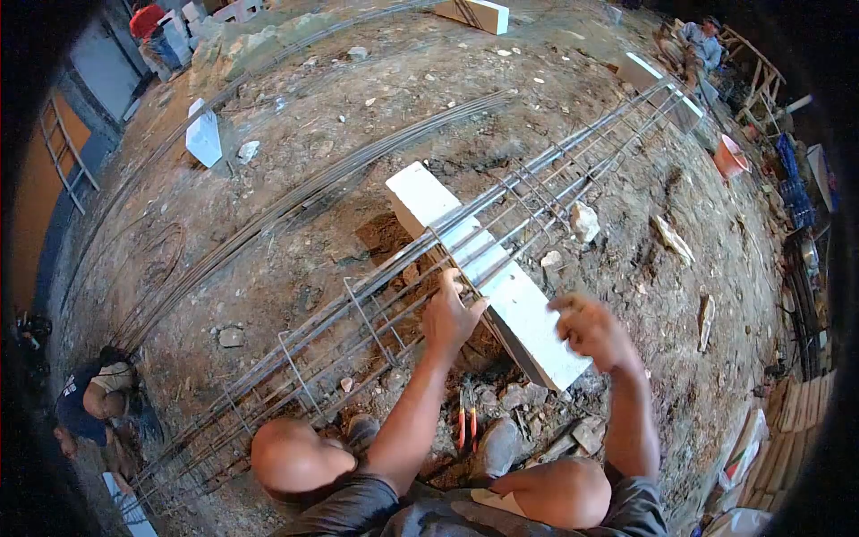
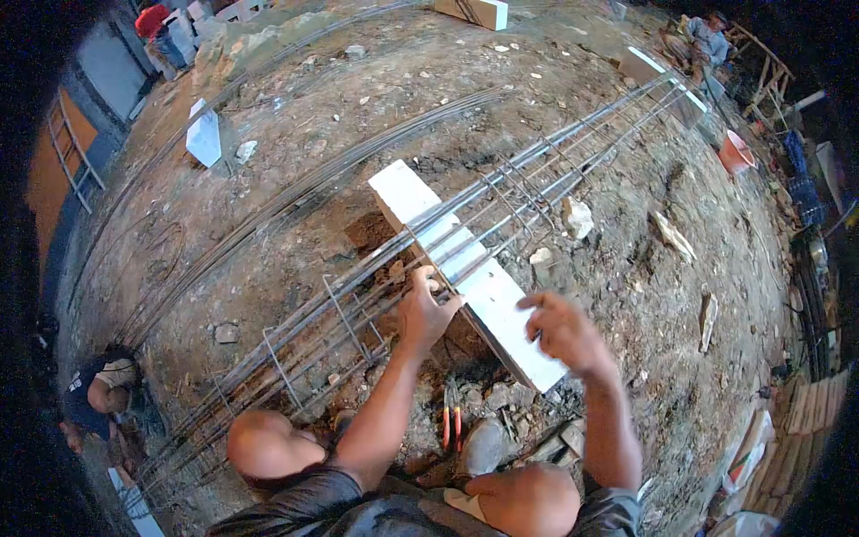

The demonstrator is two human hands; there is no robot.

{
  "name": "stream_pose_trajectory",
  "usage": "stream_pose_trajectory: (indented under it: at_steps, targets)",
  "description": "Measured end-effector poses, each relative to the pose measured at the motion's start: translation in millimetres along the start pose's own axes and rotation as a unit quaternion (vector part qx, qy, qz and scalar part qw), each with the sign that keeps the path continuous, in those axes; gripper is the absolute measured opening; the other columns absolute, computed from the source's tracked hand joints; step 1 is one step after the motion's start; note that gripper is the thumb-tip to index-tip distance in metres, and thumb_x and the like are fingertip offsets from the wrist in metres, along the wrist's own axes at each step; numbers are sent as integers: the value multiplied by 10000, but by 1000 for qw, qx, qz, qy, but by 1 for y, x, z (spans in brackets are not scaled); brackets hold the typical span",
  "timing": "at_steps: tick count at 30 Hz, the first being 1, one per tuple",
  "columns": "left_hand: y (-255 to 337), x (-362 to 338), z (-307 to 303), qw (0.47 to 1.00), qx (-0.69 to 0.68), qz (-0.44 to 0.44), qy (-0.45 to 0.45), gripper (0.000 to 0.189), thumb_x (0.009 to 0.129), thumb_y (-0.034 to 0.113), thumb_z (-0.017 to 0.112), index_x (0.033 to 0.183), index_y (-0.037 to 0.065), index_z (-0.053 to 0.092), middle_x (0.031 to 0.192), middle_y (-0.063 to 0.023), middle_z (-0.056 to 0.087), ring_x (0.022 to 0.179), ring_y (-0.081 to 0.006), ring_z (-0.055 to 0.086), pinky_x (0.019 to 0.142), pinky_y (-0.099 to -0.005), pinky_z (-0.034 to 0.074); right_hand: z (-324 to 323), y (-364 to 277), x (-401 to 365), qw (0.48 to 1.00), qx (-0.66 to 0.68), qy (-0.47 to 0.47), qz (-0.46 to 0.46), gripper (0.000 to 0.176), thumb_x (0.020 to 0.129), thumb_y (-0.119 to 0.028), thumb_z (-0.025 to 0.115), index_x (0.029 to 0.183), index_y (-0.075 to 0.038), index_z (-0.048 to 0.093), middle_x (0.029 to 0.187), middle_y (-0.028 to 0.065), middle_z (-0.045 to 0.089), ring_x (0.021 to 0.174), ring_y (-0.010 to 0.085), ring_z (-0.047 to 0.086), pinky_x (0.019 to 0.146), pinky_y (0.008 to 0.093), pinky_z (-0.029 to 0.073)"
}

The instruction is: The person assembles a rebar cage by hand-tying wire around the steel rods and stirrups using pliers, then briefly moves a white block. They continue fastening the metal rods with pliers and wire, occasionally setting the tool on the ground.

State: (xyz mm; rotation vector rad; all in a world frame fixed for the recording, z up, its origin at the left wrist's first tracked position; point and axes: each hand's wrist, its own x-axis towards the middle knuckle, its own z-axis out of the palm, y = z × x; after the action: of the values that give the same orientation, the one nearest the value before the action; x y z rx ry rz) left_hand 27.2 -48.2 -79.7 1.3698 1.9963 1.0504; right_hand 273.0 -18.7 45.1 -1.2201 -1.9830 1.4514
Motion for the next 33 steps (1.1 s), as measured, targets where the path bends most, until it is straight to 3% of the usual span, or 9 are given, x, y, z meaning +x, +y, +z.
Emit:
stream_pose_trajectory:
  at_steps: [1,3,7,9,13,20,25,28,33]
  targets:
    - [4,-1,-1,1000,26,-3,8,754,734,356,815,1287,65,394,1078,-217,671,937,-395,667,779,-486,523,22,13,-9,999,36,-6,1,234,942,-83,466,1103,-25,626,764,34,587,552,64,448,474,212,355]
    - [14,-4,-7,999,50,-14,4,768,714,369,836,1262,96,372,1079,-203,672,939,-400,664,775,-479,527,63,24,-14,954,226,53,188,234,957,-86,464,1128,-33,615,790,34,579,523,70,436,443,213,327]
    - [8,-11,-6,997,61,50,-14,662,767,360,792,1262,125,420,1078,-161,674,917,-363,674,728,-445,544,110,50,-8,900,362,116,212,220,987,-97,466,1172,-55,576,767,14,551,503,82,421,434,232,318]
    - [4,-9,-6,982,118,147,7,553,813,351,747,1243,130,480,1068,-158,676,888,-349,680,699,-453,546,122,53,-3,854,450,118,233,197,995,-111,478,1164,-71,569,788,9,546,522,87,424,439,237,327]
    - [3,-8,-2,993,57,100,18,421,855,262,662,1235,126,546,1031,-177,693,896,-380,678,718,-473,542,141,60,2,756,604,81,241,199,999,-108,460,1177,-86,546,830,28,545,610,108,466,479,242,382]
    - [5,-10,-2,989,103,101,29,508,776,360,748,1199,133,580,980,-188,699,864,-384,681,716,-472,551,155,75,5,789,567,137,196,210,990,-98,458,1180,-88,547,812,29,556,610,131,495,511,280,437]
    - [7,-9,-4,996,82,22,0,407,836,328,708,1177,127,614,879,-202,697,801,-394,680,679,-473,546,160,83,2,831,489,167,208,215,980,-89,462,1158,-92,582,816,6,568,582,100,499,503,237,421]
    - [1,-9,0,994,52,87,32,330,859,305,694,1127,114,665,894,-180,694,808,-373,680,683,-444,548,164,102,3,840,468,184,205,225,981,-77,472,1176,-84,585,823,3,589,599,93,513,507,235,427]
    - [-6,-12,4,988,59,131,60,337,849,257,721,1149,114,665,1026,-136,671,875,-299,680,718,-399,561,183,153,6,945,212,204,143,266,974,-52,539,1218,-30,643,966,53,676,715,108,576,610,254,469]
